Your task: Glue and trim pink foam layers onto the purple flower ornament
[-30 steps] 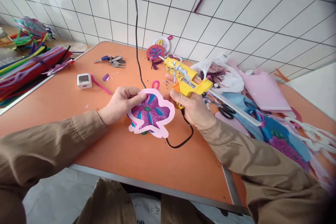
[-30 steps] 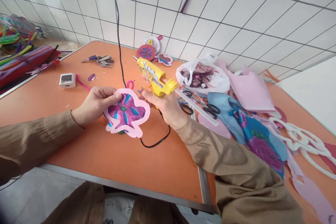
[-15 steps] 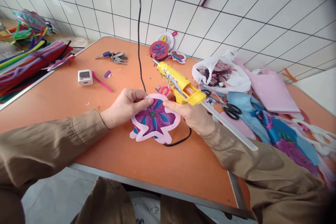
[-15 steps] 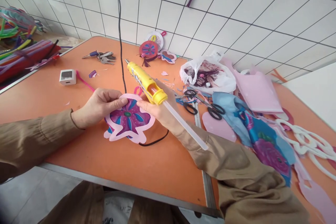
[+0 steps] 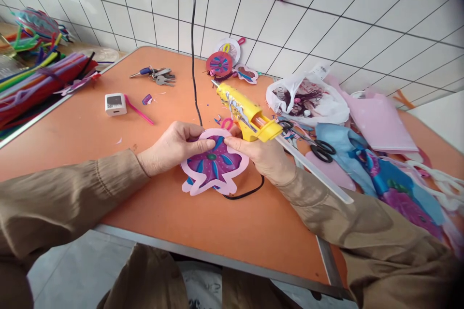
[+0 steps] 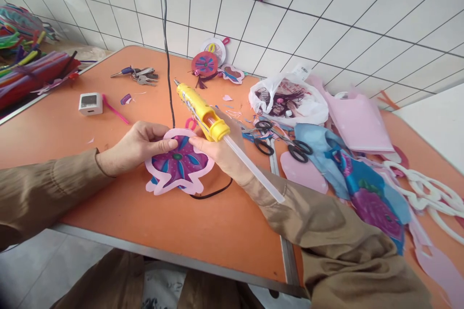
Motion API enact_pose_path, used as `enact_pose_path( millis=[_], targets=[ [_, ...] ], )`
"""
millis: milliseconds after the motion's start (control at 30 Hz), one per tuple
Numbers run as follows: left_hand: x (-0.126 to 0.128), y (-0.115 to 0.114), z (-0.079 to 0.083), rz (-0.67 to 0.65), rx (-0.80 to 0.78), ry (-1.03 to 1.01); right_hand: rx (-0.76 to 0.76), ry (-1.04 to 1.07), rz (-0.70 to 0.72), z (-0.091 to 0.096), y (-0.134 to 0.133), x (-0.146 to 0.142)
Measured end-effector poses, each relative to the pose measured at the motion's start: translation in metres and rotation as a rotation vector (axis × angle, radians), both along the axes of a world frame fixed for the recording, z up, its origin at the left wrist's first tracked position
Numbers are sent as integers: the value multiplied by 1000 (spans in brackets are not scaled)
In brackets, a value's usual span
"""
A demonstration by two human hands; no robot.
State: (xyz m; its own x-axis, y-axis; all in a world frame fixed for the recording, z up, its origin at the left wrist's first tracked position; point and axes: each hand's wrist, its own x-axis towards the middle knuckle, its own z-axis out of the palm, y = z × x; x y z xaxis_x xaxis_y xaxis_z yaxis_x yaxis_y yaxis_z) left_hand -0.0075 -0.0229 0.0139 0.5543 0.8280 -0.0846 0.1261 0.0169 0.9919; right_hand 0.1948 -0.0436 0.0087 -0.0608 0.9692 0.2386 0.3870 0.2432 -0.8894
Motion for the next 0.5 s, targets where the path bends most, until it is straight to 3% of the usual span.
enact_pose_path(
  millis=[167,400,500],
  targets=[
    [1,0,-1,68,72,58,41,-19,18,-2,0,0],
    [1,3,-4,137,43,114,193,-92,-33,5,-3,7],
    [2,4,-4,134,52,151,213,-136,13,5,-3,8]
  ],
)
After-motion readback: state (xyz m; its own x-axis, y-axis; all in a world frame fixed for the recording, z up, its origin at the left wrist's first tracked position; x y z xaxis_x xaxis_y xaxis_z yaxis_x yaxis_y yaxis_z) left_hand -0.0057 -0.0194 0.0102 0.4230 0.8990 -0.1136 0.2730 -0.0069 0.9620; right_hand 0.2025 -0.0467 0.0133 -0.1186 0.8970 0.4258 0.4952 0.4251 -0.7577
